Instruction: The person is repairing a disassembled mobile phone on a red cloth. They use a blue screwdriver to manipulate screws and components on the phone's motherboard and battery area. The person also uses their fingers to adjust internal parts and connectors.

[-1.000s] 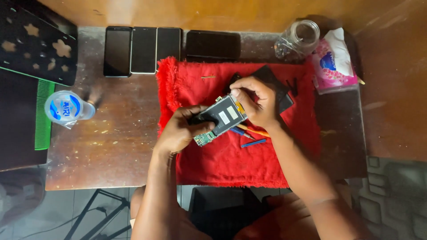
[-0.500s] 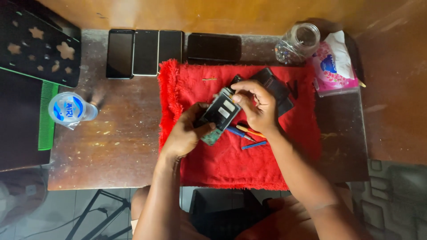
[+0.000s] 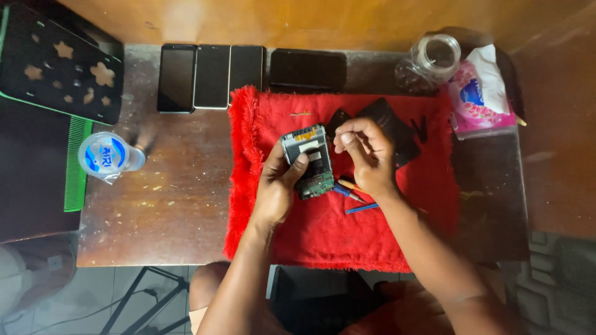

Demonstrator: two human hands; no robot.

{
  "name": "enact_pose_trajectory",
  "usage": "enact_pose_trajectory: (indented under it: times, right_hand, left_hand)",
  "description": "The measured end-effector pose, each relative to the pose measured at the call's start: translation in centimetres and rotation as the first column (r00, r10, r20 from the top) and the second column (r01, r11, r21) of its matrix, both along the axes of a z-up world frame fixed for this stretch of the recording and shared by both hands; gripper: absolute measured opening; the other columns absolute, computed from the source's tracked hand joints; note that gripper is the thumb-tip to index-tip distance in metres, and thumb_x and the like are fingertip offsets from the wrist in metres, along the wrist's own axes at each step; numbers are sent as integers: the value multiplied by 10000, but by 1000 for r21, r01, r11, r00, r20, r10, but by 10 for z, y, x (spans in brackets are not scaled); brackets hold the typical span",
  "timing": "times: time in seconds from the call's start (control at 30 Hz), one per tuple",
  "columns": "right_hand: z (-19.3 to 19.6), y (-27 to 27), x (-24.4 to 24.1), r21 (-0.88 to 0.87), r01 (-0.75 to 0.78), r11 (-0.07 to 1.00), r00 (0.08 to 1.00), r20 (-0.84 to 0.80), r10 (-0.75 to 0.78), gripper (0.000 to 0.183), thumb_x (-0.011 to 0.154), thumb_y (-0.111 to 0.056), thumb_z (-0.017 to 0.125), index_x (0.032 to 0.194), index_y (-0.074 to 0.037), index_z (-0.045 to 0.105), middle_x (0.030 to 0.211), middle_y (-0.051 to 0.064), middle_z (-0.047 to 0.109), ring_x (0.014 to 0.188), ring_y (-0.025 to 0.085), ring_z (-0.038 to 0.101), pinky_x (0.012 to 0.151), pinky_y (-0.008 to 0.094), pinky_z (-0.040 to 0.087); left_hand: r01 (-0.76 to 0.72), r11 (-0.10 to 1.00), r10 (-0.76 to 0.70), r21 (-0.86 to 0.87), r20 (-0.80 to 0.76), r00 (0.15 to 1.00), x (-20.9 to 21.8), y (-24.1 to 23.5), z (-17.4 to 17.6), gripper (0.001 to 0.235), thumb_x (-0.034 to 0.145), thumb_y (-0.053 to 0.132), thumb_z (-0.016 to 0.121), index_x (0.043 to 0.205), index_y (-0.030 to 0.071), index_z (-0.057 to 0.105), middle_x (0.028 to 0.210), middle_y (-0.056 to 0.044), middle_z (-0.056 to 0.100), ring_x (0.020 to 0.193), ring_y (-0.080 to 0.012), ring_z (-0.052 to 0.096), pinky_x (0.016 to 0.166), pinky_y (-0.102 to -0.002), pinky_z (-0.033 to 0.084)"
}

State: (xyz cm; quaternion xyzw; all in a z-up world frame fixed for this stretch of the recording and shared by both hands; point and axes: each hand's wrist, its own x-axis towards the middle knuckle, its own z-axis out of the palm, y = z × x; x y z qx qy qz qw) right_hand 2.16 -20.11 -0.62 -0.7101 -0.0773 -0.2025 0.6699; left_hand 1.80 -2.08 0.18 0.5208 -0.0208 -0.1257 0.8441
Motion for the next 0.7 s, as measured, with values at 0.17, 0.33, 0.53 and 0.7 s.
enact_pose_trajectory:
  times: [0.17, 0.33, 0.53, 0.7]
  right_hand:
    - [18, 9, -11, -121, 120, 985, 990, 92, -109, 120, 1059, -2, 555, 1097, 42, 660, 852, 132, 618, 742, 163, 592, 747, 338, 552]
    - [26, 18, -17, -293, 184, 938, 975, 175, -136, 122, 1071, -46, 532, 1071, 16, 638, 921, 124, 597, 743, 199, 557, 694, 336, 491]
    - [32, 24, -20, -312, 242, 919, 967, 154, -202, 100, 1051, -60, 565, 1041, -14, 653, 773, 66, 556, 568, 126, 423, 550, 272, 412]
    - [33, 24, -19, -322, 234, 917, 969, 154, -194, 106, 1042, -68, 576, 1025, -18, 668, 716, 52, 528, 539, 124, 409, 520, 263, 396]
  left_hand:
    - [14, 998, -20, 69, 92, 996, -2, -3, 12, 345, 1028, 101, 562, 1372, 70, 562, 1064, -110, 659, 997, -172, 577, 883, -340, 514]
    - [1, 999, -15, 54, 259, 966, -7, -9, 40, 538, 1049, 24, 524, 1530, 121, 303, 920, -55, 589, 822, -100, 475, 768, -239, 440]
    - [-40, 991, 4, 124, 271, 962, -7, -10, 9, 301, 1057, 120, 498, 1344, 98, 411, 923, -91, 621, 821, -141, 497, 787, -306, 464]
    - [-99, 975, 37, 199, 293, 955, -10, -13, 16, 194, 1068, 145, 475, 1249, 81, 500, 865, -55, 535, 820, -141, 463, 759, -306, 446]
